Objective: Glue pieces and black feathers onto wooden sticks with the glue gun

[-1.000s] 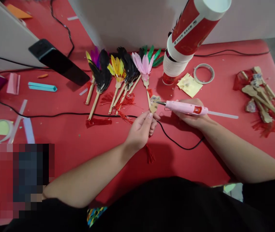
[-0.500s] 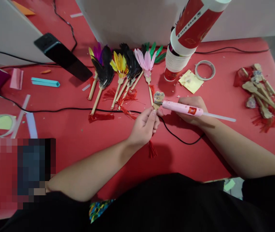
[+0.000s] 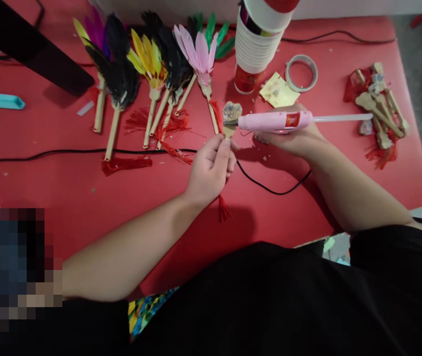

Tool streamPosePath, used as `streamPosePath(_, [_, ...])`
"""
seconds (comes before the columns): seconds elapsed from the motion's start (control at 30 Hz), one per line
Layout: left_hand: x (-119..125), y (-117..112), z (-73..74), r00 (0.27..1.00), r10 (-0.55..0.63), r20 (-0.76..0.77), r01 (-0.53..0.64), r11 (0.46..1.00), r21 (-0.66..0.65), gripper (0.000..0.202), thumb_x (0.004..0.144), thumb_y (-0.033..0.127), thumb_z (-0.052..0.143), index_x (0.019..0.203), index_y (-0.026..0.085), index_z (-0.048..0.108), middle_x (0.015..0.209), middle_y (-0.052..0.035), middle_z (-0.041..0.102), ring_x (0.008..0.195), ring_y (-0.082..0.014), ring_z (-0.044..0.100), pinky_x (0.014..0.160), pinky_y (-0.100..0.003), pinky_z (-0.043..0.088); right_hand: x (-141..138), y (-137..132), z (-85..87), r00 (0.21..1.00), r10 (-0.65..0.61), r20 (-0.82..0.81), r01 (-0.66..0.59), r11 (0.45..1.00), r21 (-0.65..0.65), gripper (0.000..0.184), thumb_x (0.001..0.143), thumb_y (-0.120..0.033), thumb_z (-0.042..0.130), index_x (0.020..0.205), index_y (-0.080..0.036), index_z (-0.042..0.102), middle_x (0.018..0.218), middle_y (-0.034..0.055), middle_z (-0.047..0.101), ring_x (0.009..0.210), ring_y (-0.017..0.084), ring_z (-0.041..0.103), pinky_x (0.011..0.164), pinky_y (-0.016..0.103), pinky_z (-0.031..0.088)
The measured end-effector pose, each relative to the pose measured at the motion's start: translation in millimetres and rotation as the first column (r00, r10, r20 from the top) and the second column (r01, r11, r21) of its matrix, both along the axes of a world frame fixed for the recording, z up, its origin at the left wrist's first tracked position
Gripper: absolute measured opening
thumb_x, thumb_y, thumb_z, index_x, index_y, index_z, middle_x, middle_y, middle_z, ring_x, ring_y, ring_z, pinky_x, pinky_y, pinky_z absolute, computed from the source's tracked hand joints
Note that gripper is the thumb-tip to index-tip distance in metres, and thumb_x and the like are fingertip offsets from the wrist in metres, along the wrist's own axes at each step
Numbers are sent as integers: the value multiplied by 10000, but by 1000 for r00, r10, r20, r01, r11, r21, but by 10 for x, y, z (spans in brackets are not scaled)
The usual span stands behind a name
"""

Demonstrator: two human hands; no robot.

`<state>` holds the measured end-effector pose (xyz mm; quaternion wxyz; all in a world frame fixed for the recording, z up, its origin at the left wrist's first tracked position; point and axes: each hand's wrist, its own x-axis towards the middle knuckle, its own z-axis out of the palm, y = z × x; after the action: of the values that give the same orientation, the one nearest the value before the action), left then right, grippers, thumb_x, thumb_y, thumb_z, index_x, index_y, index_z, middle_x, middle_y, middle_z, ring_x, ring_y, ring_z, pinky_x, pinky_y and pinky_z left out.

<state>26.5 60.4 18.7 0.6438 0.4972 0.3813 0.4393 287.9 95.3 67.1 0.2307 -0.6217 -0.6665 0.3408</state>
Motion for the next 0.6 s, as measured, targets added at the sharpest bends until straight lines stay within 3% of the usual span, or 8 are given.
streamPosePath(0.13, [-5,17,17,1000,-1,-14,1,1000,-13,506,1258,724,727,1073,254,721,691,67,563,541,-104,480,511,-229,361,-1,-16,54,995,3,-100,-11,997,-77,392,922,-544,1009,889,-283,718,861,32,745,854,263,724,793,397,610])
streamPosePath(0.27, [-4,28,19,1000,-9,9,9,1000,5,517,1246,732,747,1059,251,715,685,61,570,540,-103,473,506,-230,359,-54,-91,30,988,48,-144,-58,996,-70,289,980,-525,905,971,-272,765,983,65,840,914,274,768,803,396,616])
streamPosePath(0.4, [4,32,14,1000,-7,12,6,1000,29,560,1219,786,747,1058,251,714,674,59,575,535,-106,465,504,-227,371,-168,-233,75,998,-22,-55,22,1000,-8,371,1065,-581,837,907,-287,674,845,41,748,783,257,682,721,405,528])
streamPosePath(0.6, [-21,-6,43,999,-29,-26,30,998,47,618,1193,850,730,1036,254,699,664,61,569,519,-112,447,483,-239,366,-229,-327,-23,993,36,108,-37,999,14,390,1097,-521,748,841,-285,573,806,29,690,733,229,616,704,394,441])
